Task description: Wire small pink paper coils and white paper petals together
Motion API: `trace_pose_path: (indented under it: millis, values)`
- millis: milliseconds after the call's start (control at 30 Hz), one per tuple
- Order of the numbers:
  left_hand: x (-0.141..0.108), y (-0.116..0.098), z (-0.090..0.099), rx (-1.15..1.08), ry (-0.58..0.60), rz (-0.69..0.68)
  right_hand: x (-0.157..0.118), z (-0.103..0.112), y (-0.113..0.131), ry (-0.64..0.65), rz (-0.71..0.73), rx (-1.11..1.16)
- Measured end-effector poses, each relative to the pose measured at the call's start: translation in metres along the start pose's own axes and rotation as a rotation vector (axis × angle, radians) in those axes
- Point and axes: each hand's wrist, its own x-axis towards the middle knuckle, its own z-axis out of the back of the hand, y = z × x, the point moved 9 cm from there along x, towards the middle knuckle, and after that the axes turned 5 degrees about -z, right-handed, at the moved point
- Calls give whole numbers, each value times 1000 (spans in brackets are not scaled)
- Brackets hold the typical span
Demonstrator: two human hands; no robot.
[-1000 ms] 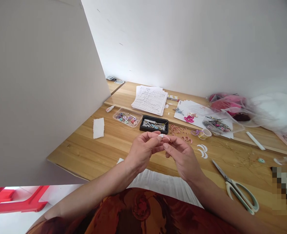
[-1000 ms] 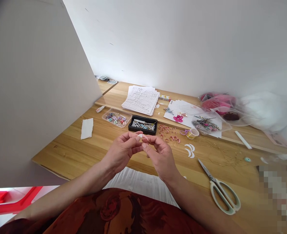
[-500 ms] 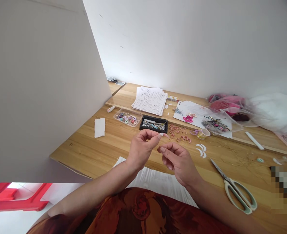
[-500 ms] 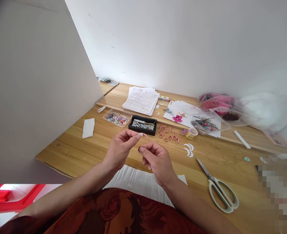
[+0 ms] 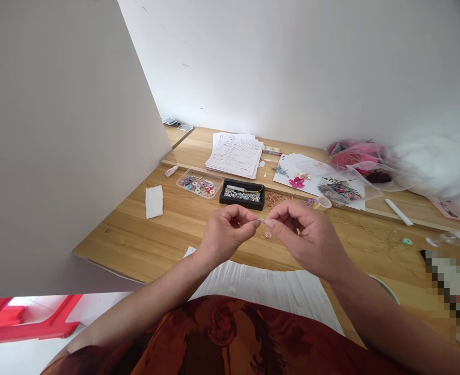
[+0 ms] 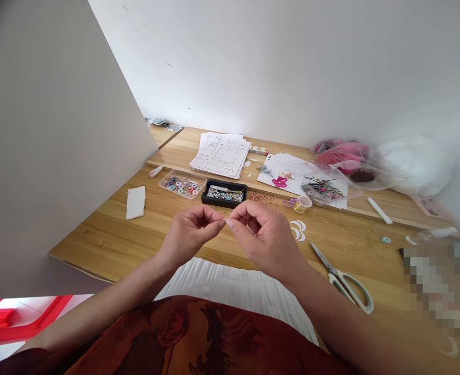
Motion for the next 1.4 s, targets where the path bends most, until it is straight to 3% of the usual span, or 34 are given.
trace_pose_path:
  millis: [167, 367, 567, 800, 900, 1033, 1233, 1300, 1400]
  values:
    - [-2, 6, -7, -100, 113, 69, 16, 4, 1, 61, 14, 46]
    - [-1, 6, -10, -206, 147, 110, 32, 0, -27, 104, -100, 305]
    - [4, 9, -10, -328, 81, 129, 25, -35, -70, 241, -354, 715]
    - [8, 11, -5, -366, -32, 104, -2, -76, -82, 292, -553, 969]
    - [11, 13, -2, -302, -63, 71, -9, -80, -83, 230, -534, 902]
    - [13, 14, 2, -203, -94, 12, -12, -67, -75, 133, -379, 566]
    - [12, 6, 4, -9, -87, -72, -17, -37, -18, 29, 52, -65]
    - [11, 2, 3, 56, -58, -98, -16, -27, 1, 1, 151, -119]
    - [10, -3, 0, 116, -3, -130, -7, -15, 12, 5, 135, -63]
